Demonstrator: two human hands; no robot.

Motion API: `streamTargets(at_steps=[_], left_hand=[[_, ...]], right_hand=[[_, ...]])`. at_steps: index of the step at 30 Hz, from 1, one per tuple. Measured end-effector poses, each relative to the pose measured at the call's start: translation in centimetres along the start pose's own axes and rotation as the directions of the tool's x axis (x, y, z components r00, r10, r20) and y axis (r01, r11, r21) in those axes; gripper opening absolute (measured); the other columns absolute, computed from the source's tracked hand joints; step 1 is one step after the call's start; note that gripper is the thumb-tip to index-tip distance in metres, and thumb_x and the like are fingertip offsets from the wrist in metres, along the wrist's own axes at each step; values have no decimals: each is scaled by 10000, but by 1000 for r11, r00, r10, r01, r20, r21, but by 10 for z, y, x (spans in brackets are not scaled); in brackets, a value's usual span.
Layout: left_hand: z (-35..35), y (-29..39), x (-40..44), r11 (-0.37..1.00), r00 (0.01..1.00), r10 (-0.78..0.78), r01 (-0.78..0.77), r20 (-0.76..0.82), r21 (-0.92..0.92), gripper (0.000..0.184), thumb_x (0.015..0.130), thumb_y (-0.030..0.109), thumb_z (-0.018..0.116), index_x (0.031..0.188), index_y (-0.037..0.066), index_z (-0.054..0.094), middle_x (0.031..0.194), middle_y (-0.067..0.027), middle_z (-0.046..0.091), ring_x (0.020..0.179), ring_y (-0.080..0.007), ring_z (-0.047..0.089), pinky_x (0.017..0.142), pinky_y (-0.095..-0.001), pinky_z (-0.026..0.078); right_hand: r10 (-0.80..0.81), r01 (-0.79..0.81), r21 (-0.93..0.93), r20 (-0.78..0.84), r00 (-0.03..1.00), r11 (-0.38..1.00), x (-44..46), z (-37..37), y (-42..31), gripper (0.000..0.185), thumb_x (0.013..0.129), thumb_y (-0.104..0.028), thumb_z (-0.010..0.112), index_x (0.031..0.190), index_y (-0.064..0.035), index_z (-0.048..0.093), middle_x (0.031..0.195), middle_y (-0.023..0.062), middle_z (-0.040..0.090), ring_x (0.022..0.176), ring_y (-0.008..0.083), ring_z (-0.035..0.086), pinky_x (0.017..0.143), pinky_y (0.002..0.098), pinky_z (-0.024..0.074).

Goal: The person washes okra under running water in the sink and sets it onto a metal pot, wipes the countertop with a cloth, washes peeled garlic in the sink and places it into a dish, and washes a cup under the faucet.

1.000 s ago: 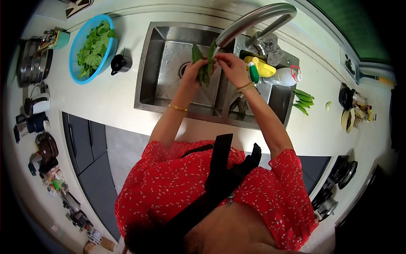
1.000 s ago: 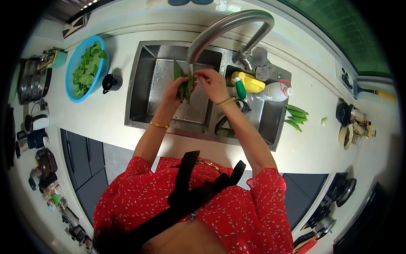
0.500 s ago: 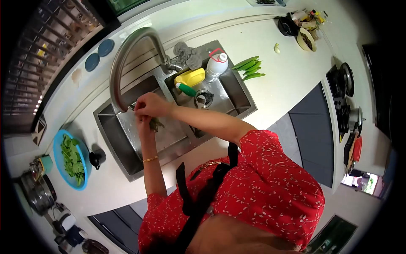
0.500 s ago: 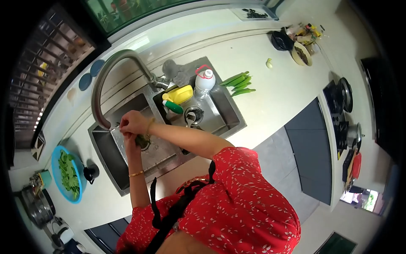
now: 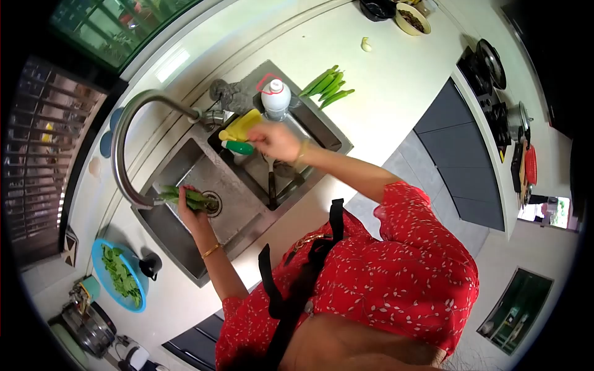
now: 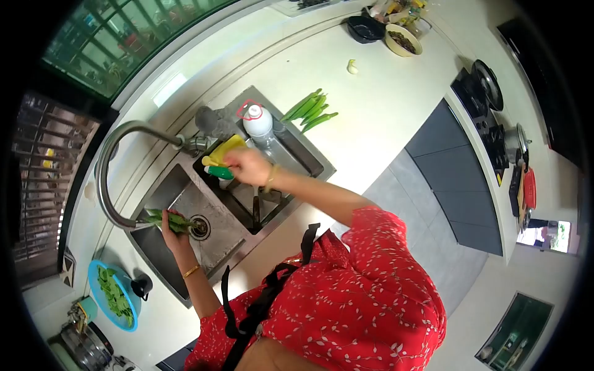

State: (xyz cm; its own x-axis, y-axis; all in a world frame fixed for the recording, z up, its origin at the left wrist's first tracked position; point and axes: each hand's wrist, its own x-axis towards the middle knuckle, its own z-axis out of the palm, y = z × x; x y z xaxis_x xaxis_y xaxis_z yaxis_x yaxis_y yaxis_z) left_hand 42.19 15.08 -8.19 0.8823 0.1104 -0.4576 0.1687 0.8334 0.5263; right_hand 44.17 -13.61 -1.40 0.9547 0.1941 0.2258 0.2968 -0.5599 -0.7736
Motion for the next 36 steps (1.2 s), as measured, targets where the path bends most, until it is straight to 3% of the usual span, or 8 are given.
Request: streamTargets(at_steps=[7,11,19,27,30,32,33,36], left_hand=[[8,-2,-11,1000,1000,-21,21,-1,5,56,814,90,535,800,56,492,704,-41,518,655,-146,514,618,-269,437],[44,-13,-36,993,999,-47,48,-13,105,93,813,127,540,795,62,476,676,-25,496,623,-128,494,601,-262,430],[51,14,-72,978,999,22,-15,-31,206,163,831,211,531,775,67,478,675,-34,506,617,-143,490,587,-273,425],[88,-10,-115,886,997,70,-46,-33,462,240,797,300,552,721,74,523,700,-57,531,629,-183,502,598,-306,419],[98,-39,-132,689,922,264,-385,283,614,228,813,268,518,877,51,547,810,-62,551,732,-157,514,643,-274,427],[60,-24,-93,828,976,-147,33,159,559,292,828,260,482,1009,41,543,882,-76,558,813,-164,526,706,-268,445],[58,-42,-86,707,955,-20,-196,297,680,312,838,255,458,1057,43,526,966,-87,558,887,-188,529,780,-293,442],[76,-84,-67,858,920,-379,308,103,411,243,825,181,468,1003,37,551,964,-90,570,901,-192,536,805,-315,434]], right_hand=[[467,-305,-698,47,883,647,-19,-143,97,763,598,36,551,1289,-80,246,1345,126,235,1191,312,298,925,424,347],[535,-19,-896,248,807,444,9,-174,128,931,652,4,596,1347,-236,24,1411,47,36,1290,258,99,998,510,216],[311,96,-829,311,898,550,27,-178,133,418,744,-147,493,1156,-113,427,1140,139,465,1124,280,404,961,465,276],[519,-308,-624,186,834,718,-26,-180,84,661,585,-140,632,1173,20,375,891,193,565,842,326,554,743,394,454],[538,-470,-415,57,841,779,-42,-157,74,668,529,-169,667,1132,-23,418,819,188,580,789,337,561,713,402,458],[506,-446,-433,27,862,783,-47,-135,96,634,513,-179,675,1091,-49,449,822,184,580,804,329,560,725,405,454],[482,-422,-434,32,876,796,-48,-115,114,616,506,-185,679,1070,-61,465,824,182,580,811,325,560,731,406,452],[281,-241,-434,29,959,868,-58,-93,170,452,492,-194,665,921,-103,555,883,117,575,825,298,540,719,383,450]])
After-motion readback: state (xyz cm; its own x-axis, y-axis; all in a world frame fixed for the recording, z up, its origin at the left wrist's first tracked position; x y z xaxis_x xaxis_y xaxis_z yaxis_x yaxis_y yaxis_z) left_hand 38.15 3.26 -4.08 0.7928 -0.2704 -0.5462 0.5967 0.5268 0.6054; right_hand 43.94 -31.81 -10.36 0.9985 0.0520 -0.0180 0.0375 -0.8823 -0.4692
